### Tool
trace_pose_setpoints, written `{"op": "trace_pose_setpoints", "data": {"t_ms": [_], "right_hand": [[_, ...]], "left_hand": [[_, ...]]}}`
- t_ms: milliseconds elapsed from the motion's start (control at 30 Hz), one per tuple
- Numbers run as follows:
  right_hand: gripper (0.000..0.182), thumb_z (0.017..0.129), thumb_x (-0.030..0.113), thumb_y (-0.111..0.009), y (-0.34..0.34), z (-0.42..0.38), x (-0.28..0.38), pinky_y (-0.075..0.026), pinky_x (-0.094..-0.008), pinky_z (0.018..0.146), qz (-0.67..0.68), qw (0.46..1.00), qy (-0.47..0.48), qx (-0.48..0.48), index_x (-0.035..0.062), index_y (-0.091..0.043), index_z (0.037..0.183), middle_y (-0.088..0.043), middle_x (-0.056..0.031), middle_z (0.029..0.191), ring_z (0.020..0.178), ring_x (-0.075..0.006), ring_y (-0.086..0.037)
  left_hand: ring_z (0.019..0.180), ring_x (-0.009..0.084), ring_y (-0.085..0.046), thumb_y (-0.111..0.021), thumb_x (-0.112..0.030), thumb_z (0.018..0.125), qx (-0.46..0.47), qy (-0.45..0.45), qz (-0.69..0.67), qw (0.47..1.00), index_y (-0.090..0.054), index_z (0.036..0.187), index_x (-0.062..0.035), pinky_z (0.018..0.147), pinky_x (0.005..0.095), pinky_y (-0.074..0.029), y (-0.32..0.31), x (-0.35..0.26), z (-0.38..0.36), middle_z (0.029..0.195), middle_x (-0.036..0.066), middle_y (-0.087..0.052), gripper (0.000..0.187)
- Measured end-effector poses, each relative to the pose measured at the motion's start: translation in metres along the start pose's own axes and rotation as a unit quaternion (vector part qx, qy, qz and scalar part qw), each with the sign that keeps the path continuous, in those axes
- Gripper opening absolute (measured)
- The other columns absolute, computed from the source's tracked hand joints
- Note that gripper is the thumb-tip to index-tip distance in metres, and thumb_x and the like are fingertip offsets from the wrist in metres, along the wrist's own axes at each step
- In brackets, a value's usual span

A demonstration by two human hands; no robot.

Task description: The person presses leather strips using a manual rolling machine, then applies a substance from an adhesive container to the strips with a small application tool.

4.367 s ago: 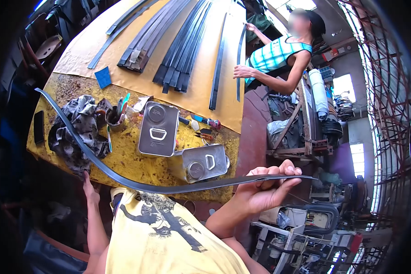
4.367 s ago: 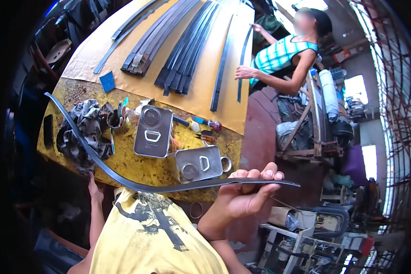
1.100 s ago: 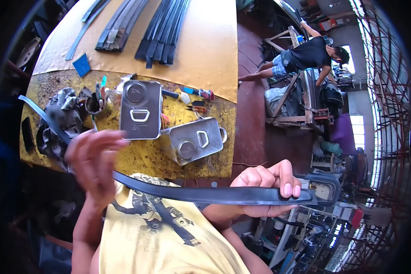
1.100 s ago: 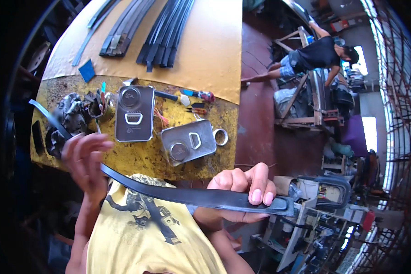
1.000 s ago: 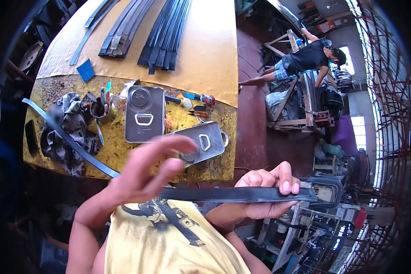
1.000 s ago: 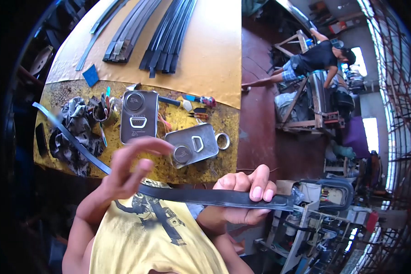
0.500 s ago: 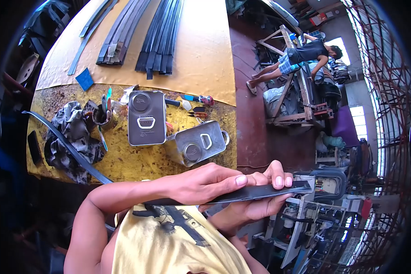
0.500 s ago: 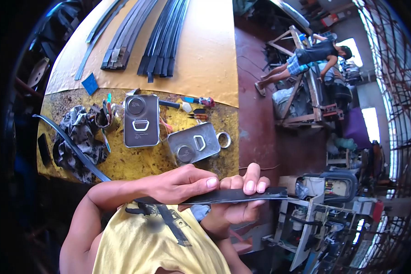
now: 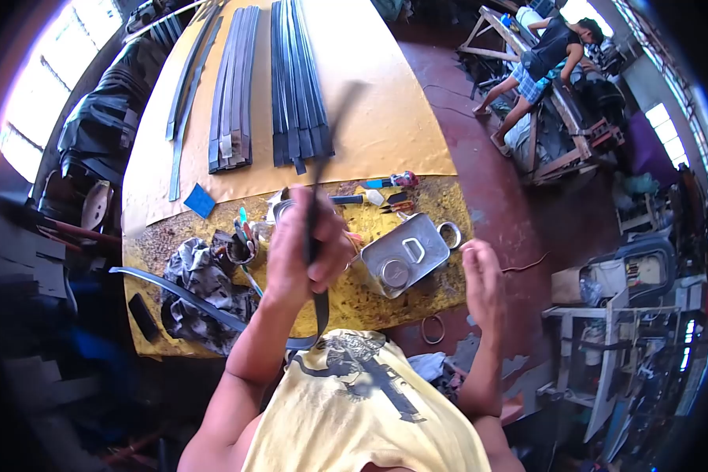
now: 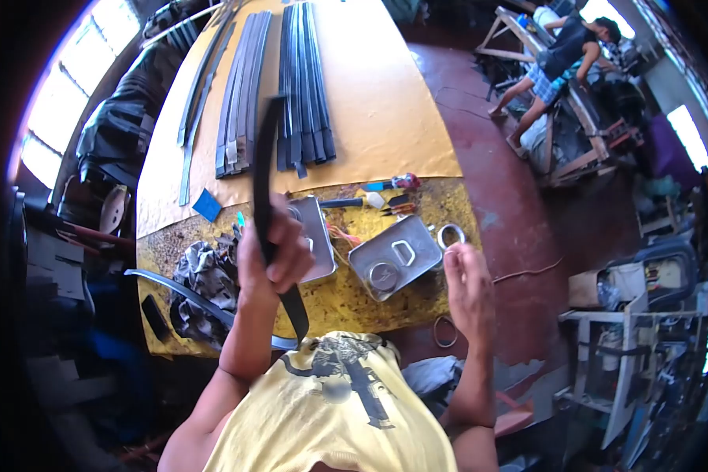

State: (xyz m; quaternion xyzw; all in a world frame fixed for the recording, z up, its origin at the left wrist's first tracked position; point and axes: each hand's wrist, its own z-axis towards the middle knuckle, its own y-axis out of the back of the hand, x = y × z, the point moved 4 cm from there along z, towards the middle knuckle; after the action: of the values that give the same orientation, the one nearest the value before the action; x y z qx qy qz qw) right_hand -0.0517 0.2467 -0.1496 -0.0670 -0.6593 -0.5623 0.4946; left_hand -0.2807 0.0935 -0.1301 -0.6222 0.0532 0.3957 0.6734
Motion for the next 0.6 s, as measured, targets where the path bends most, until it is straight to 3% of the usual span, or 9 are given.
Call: {"op": "trace_pose_setpoints", "data": {"t_ms": [33,100,200,400,600], "right_hand": [[0.028,0.098,0.028,-0.050,-0.009,-0.004,-0.006,-0.046,-0.0395,0.072,-0.059,0.998,0.025,0.006,0.0023,-0.061,0.101,-0.059,-0.0162,0.088,0.082,-0.0315,-0.061],[0.023,0.095,0.023,-0.056,-0.025,-0.012,-0.012,-0.047,-0.0405,0.068,-0.084,0.993,0.052,0.066,0.0025,-0.064,0.098,-0.060,-0.0146,0.084,0.079,-0.0322,-0.061],[0.016,0.088,0.018,-0.062,-0.033,-0.018,0.011,-0.049,-0.0393,0.065,-0.151,0.975,0.122,0.105,0.0035,-0.066,0.094,-0.060,-0.0109,0.080,0.075,-0.0287,-0.062],[0.012,0.079,0.010,-0.065,-0.044,-0.017,0.049,-0.051,-0.0358,0.062,-0.228,0.929,0.269,0.111,0.0081,-0.066,0.091,-0.058,-0.0065,0.077,0.074,-0.0245,-0.062],[0.006,0.079,0.009,-0.062,-0.059,-0.018,0.058,-0.051,-0.0367,0.061,-0.292,0.901,0.277,0.165,0.0089,-0.056,0.079,-0.055,-0.0058,0.075,0.076,-0.0233,-0.061]], "left_hand": [[0.030,0.0075,-0.031,-0.032,-0.045,0.103,0.021,-0.041,-0.026,0.999,-0.041,0.083,-0.0103,0.028,0.0212,-0.023,0.004,-0.008,-0.001,0.050,-0.002,-0.037,0.041],[0.030,0.0075,-0.031,-0.034,-0.039,0.104,0.037,-0.103,-0.025,0.994,-0.040,0.087,-0.0110,0.029,0.0214,-0.022,0.010,-0.022,-0.003,0.049,-0.002,-0.037,0.034],[0.030,0.0083,-0.031,-0.035,-0.031,0.104,0.005,-0.140,-0.021,0.990,-0.039,0.088,-0.0108,0.030,0.0217,-0.022,0.022,-0.030,-0.010,0.049,-0.002,-0.038,0.026],[0.028,0.0082,-0.030,-0.027,-0.037,0.105,-0.011,-0.168,0.041,0.985,-0.039,0.087,-0.0101,0.030,0.0219,-0.022,0.015,-0.032,-0.018,0.048,-0.001,-0.037,0.035],[0.027,0.0088,-0.027,-0.024,-0.040,0.105,-0.021,-0.165,0.033,0.986,-0.039,0.085,-0.0096,0.028,0.0215,-0.022,0.016,-0.032,-0.023,0.047,0.000,-0.035,0.040]]}}
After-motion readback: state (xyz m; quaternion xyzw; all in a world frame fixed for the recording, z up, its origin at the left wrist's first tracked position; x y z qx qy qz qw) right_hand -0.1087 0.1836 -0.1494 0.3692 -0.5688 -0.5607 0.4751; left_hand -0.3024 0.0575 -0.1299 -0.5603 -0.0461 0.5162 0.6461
